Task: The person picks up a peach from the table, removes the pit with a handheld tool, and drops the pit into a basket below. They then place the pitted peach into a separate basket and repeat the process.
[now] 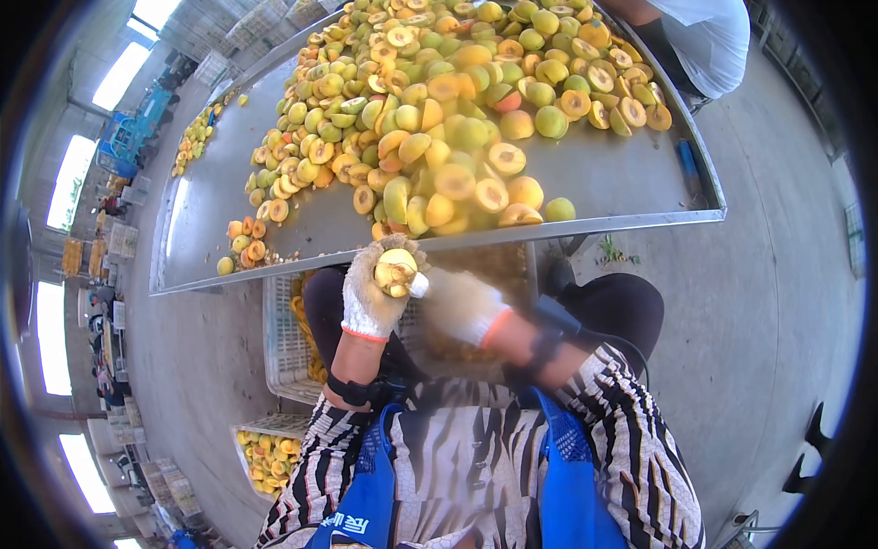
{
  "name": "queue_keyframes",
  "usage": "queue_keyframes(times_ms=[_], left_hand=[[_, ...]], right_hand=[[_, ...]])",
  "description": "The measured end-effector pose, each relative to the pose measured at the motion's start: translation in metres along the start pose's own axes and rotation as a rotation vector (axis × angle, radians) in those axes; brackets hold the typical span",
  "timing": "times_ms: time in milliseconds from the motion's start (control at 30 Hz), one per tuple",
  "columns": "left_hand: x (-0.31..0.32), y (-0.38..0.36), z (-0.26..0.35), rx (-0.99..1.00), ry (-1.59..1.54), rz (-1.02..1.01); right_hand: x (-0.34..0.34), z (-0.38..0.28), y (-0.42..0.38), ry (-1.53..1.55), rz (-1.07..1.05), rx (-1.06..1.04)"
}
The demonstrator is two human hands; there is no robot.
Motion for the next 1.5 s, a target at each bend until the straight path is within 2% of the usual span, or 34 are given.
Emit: queue_keyframes(times_ms=[133,267,333,433,500,567,633,700,767,800,867,967,1000,1067,1133,1200,1267,1367,1400,1467,1500], left_hand=[[-0.004,-0.001,-0.013,-0.087,-0.203,0.16],[-0.029,0.001,-0.019,-0.018,-0.101,0.278],[-0.04,0.002,-0.019,0.017,-0.012,0.328],[-0.031,-0.005,-0.02,-0.046,-0.084,0.302],[-0.057,0.005,-0.032,0.042,0.0,0.231],[-0.062,0.004,-0.031,0.047,0.063,0.238],[-0.046,-0.009,-0.018,-0.036,0.109,0.319],[-0.047,0.003,-0.015,0.088,0.159,0.156],[-0.049,0.004,-0.018,0.086,0.133,0.063],[-0.029,-0.003,-0.007,0.022,0.082,0.048],[-0.025,-0.002,-0.002,0.067,0.156,-0.016],[-0.061,0.009,-0.02,0.31,0.482,-0.111],[-0.067,0.01,-0.024,0.332,0.558,-0.11],[-0.068,0.007,-0.027,0.211,0.383,-0.075],[-0.044,-0.006,-0.034,-0.082,-0.126,-0.017],[-0.049,-0.002,-0.036,0.026,-0.033,-0.186],[-0.051,0.0,-0.038,0.152,0.154,-0.281],[-0.052,0.0,-0.033,0.299,0.582,-0.284],[-0.051,0.004,-0.026,0.312,0.722,-0.275],[-0.008,-0.003,0.02,0.156,0.649,-0.25],[-0.008,-0.007,0.035,0.09,0.521,-0.211]], right_hand=[[0.011,0.001,0.001,-0.032,-0.081,0.002],[0.023,0.0,0.001,0.003,-0.086,-0.078],[0.02,-0.006,-0.002,-0.067,-0.143,-0.005],[0.022,-0.007,-0.003,-0.103,-0.174,-0.003],[0.029,-0.003,-0.002,-0.067,-0.196,-0.008],[0.04,0.005,0.002,0.001,-0.236,0.011],[0.044,0.003,-0.001,0.123,-0.226,-0.026],[0.047,0.001,-0.003,0.253,-0.267,-0.019],[0.049,-0.001,-0.005,0.391,-0.359,0.032],[0.051,-0.001,-0.005,0.374,-0.375,0.017],[0.055,0.0,-0.006,0.344,-0.405,-0.013],[0.07,0.014,-0.014,0.598,-0.629,0.209],[0.084,0.021,-0.014,0.746,-0.683,0.188],[0.111,0.038,-0.011,0.998,-0.796,0.171],[0.111,0.035,-0.02,1.169,-0.923,0.229],[0.105,0.039,-0.019,1.092,-0.928,0.189],[0.102,0.04,-0.028,1.176,-1.082,0.309],[0.091,0.023,-0.038,1.169,-1.123,0.265],[0.081,0.016,-0.044,1.132,-1.196,0.255],[0.058,-0.002,-0.053,1.04,-1.279,0.229],[0.052,-0.001,-0.045,0.936,-1.147,0.175]])
Point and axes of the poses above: each hand's wrist, its own y-axis towards the middle knuckle, its own x-axis out of the palm, z = x × y, the point moved 9 cm from there along y, towards the middle knuckle, and after that the axes turned 9 degrees about x, right-handed, at the moved point
